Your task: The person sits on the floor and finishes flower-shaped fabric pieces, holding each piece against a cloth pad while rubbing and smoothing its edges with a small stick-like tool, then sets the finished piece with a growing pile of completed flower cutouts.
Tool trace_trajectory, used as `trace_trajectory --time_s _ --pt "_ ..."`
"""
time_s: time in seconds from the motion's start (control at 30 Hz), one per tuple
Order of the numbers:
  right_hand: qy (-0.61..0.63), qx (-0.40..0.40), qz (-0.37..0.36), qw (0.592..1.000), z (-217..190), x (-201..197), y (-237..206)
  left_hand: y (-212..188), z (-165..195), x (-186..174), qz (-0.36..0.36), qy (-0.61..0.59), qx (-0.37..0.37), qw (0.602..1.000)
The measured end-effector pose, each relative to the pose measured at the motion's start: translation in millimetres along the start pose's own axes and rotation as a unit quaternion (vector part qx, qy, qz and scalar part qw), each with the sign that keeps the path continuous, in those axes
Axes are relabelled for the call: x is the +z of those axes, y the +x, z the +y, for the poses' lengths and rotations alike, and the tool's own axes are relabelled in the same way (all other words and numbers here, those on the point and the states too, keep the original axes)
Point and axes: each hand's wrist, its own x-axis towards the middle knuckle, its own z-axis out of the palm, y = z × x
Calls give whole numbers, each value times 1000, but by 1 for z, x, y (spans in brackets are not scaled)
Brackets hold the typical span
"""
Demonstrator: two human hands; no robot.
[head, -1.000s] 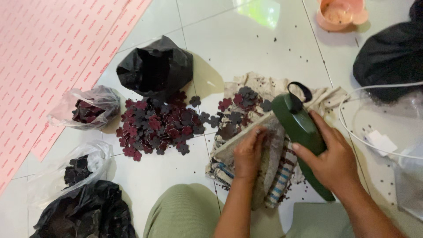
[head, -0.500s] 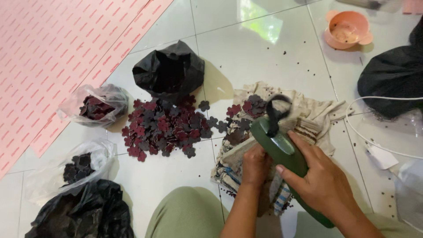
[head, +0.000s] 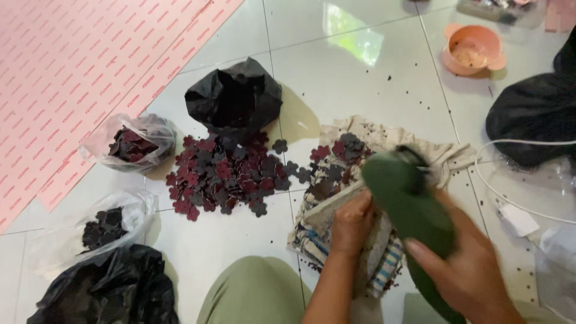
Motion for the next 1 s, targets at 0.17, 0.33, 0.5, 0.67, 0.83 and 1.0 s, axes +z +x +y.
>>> trace_trajectory --time_s 0.17,0.33,0.5,0.67,0.83,1.0 --pt "158 -78 32 984 12 -5 -20 -2 0 1 -31 2 -11 999" --pt "-28 -41 -76 996 28 23 12 -5 -12 4 -54 35 -18 998" --pt "-141 35 -61 987 21 12 9 -5 -7 4 -23 20 -28 999" --pt "189 15 66 980 1 -2 -13 2 2 1 -38 34 -28 998" --pt "-58 -31 -29 997 3 25 7 -1 -5 1 -44 41 -28 998" --pt "-72 98 -55 991 12 23 12 -2 -8 0 -57 -3 -96 994"
